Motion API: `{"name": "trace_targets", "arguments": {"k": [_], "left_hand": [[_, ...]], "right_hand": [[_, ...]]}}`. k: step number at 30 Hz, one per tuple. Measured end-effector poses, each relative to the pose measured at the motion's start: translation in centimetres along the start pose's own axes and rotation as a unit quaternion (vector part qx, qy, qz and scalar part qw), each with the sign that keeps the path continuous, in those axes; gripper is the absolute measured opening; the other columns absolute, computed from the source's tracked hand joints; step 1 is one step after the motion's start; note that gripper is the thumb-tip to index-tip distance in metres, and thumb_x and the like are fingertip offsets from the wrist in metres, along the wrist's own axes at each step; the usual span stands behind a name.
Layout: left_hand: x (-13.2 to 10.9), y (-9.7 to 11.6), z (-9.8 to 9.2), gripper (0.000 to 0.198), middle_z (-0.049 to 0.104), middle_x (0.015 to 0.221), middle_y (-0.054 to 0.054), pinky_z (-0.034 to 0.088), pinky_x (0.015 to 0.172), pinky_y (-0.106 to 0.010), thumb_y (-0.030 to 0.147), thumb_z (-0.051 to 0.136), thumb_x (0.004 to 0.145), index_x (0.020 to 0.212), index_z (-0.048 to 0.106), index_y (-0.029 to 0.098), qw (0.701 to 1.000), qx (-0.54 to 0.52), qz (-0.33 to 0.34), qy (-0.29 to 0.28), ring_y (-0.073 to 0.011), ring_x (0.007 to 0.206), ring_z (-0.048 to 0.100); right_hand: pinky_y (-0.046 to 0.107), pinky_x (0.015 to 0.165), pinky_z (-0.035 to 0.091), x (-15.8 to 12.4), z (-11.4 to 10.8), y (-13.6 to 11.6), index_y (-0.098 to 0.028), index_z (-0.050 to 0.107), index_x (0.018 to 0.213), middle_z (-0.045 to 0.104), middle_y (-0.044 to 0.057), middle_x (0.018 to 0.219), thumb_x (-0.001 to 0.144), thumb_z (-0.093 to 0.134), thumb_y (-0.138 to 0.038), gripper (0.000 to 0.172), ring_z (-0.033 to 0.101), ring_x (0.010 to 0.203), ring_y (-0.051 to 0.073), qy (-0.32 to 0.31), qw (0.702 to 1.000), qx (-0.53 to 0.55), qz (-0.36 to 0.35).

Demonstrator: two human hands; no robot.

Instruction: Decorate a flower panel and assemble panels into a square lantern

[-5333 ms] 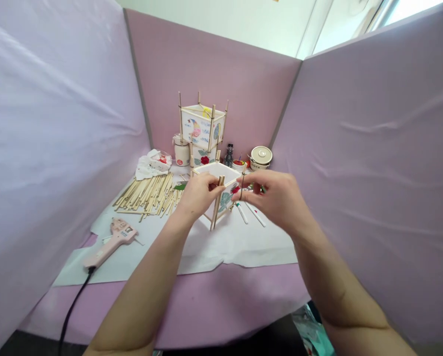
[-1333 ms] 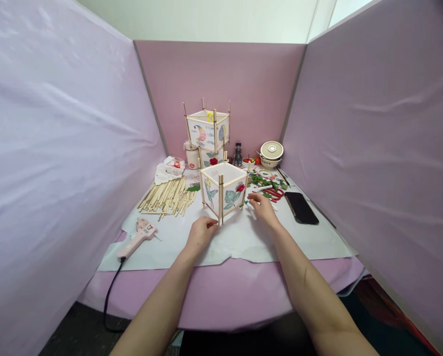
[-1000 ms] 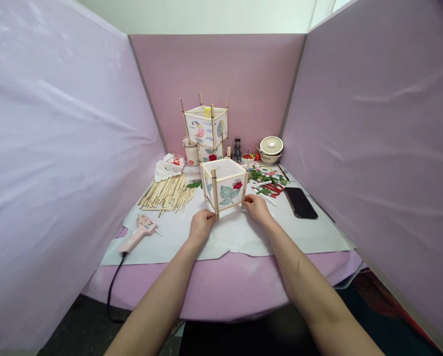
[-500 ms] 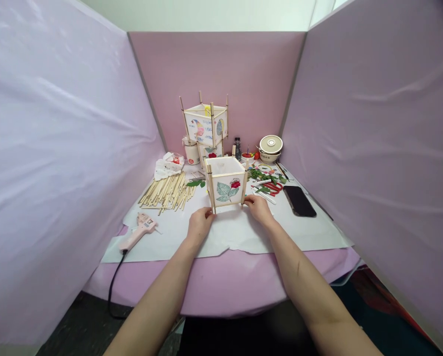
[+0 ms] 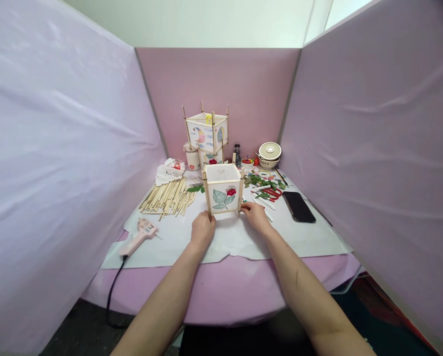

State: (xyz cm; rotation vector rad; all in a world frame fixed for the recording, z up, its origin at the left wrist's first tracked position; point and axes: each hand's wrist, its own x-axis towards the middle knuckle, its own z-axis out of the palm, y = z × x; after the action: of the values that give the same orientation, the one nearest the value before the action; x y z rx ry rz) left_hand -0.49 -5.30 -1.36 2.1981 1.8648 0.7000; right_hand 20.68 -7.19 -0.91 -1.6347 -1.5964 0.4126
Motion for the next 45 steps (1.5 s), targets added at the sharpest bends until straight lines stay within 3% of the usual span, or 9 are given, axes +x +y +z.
{"name": "trace_targets", "arguments": {"k": [10, 14, 19, 21, 25, 29, 32, 37, 45], "left_hand": [[-0.2, -0.4, -0.4, 0.022, 0.069, 0.083, -0.010, 0.040, 0.068, -0.032, 0.029, 0.042, 0.090, 0.081, 0.060, 0.018, 1.000, -0.011, 0.003, -0.013, -0.0248, 0.082, 0.065], [-0.4, -0.4, -0.3, 0.023, 0.068, 0.084, -0.011, 0.040, 0.068, -0.032, 0.030, 0.041, 0.091, 0.082, 0.059, 0.018, 1.000, -0.015, 0.006, -0.011, -0.0246, 0.082, 0.064], [-0.6, -0.3, -0.5, 0.020, 0.068, 0.086, -0.011, 0.040, 0.068, -0.031, 0.027, 0.042, 0.090, 0.084, 0.059, 0.017, 1.000, -0.024, 0.009, -0.011, -0.0238, 0.083, 0.064], [-0.6, -0.3, -0.6, 0.019, 0.068, 0.086, -0.011, 0.041, 0.068, -0.031, 0.026, 0.042, 0.089, 0.084, 0.059, 0.017, 1.000, -0.028, 0.007, -0.010, -0.0236, 0.083, 0.064], [-0.6, -0.4, -0.8, 0.018, 0.068, 0.085, -0.011, 0.041, 0.067, -0.031, 0.023, 0.043, 0.088, 0.082, 0.058, 0.017, 0.999, -0.032, 0.006, -0.010, -0.0235, 0.082, 0.064], [-0.6, -0.6, -0.7, 0.016, 0.068, 0.085, -0.011, 0.040, 0.068, -0.031, 0.022, 0.043, 0.087, 0.082, 0.058, 0.017, 0.999, -0.038, 0.006, -0.007, -0.0234, 0.082, 0.064], [-0.6, -0.8, -0.7, 0.018, 0.068, 0.085, -0.011, 0.040, 0.069, -0.031, 0.022, 0.042, 0.088, 0.083, 0.059, 0.017, 0.999, -0.040, 0.005, -0.010, -0.0233, 0.083, 0.064], [-0.6, -0.9, -1.3, 0.019, 0.069, 0.090, -0.013, 0.040, 0.070, -0.031, 0.020, 0.042, 0.087, 0.085, 0.060, 0.016, 0.999, -0.042, -0.005, -0.014, -0.0246, 0.086, 0.065], [-0.3, -1.3, -1.7, 0.022, 0.070, 0.091, -0.014, 0.040, 0.071, -0.031, 0.019, 0.041, 0.087, 0.086, 0.062, 0.015, 0.999, -0.041, -0.020, -0.019, -0.0247, 0.088, 0.065]], "right_hand": [[0.027, 0.081, 0.047, 0.1, -0.8, 0.1, -0.023, 0.074, 0.092, 0.075, 0.002, 0.095, 0.082, 0.057, -0.015, 0.021, 0.067, 0.089, 0.019, 0.007, 1.000, 0.023, -0.001], [0.029, 0.082, 0.048, 0.2, -1.1, 0.2, -0.018, 0.071, 0.099, 0.073, 0.006, 0.099, 0.087, 0.053, -0.025, 0.022, 0.066, 0.088, 0.019, 0.060, 0.996, 0.059, -0.008], [0.032, 0.079, 0.051, 2.1, -2.3, -0.3, -0.014, 0.064, 0.110, 0.070, 0.012, 0.106, 0.086, 0.053, -0.045, 0.041, 0.065, 0.093, 0.022, 0.142, 0.964, 0.226, -0.007], [0.030, 0.075, 0.052, 3.9, -3.4, -1.2, -0.013, 0.060, 0.116, 0.068, 0.013, 0.110, 0.086, 0.051, -0.046, 0.045, 0.064, 0.095, 0.022, 0.127, 0.959, 0.255, 0.005], [0.024, 0.074, 0.051, 8.7, -5.9, -4.2, -0.015, 0.059, 0.120, 0.065, 0.011, 0.117, 0.091, 0.044, -0.040, 0.041, 0.062, 0.101, 0.018, 0.028, 0.978, 0.207, 0.003], [0.019, 0.061, 0.048, 12.2, -7.6, -7.2, -0.012, 0.072, 0.087, 0.071, 0.006, 0.083, 0.083, 0.060, -0.036, 0.027, 0.063, 0.074, 0.014, -0.072, 0.986, 0.150, 0.010], [0.019, 0.050, 0.041, 13.3, -8.2, -9.0, -0.013, 0.068, 0.064, 0.062, 0.001, 0.059, 0.073, 0.068, -0.024, 0.015, 0.055, 0.054, 0.011, -0.115, 0.989, 0.091, 0.023], [0.020, 0.044, 0.033, 13.6, -8.3, -10.9, -0.014, 0.056, 0.045, 0.053, -0.001, 0.046, 0.068, 0.064, -0.009, 0.024, 0.045, 0.044, 0.009, -0.118, 0.993, 0.013, 0.016], [0.021, 0.047, 0.032, 13.3, -7.7, -10.7, -0.014, 0.059, 0.051, 0.051, -0.003, 0.046, 0.071, 0.061, -0.016, 0.020, 0.046, 0.046, 0.010, -0.097, 0.995, -0.023, -0.006]]}}
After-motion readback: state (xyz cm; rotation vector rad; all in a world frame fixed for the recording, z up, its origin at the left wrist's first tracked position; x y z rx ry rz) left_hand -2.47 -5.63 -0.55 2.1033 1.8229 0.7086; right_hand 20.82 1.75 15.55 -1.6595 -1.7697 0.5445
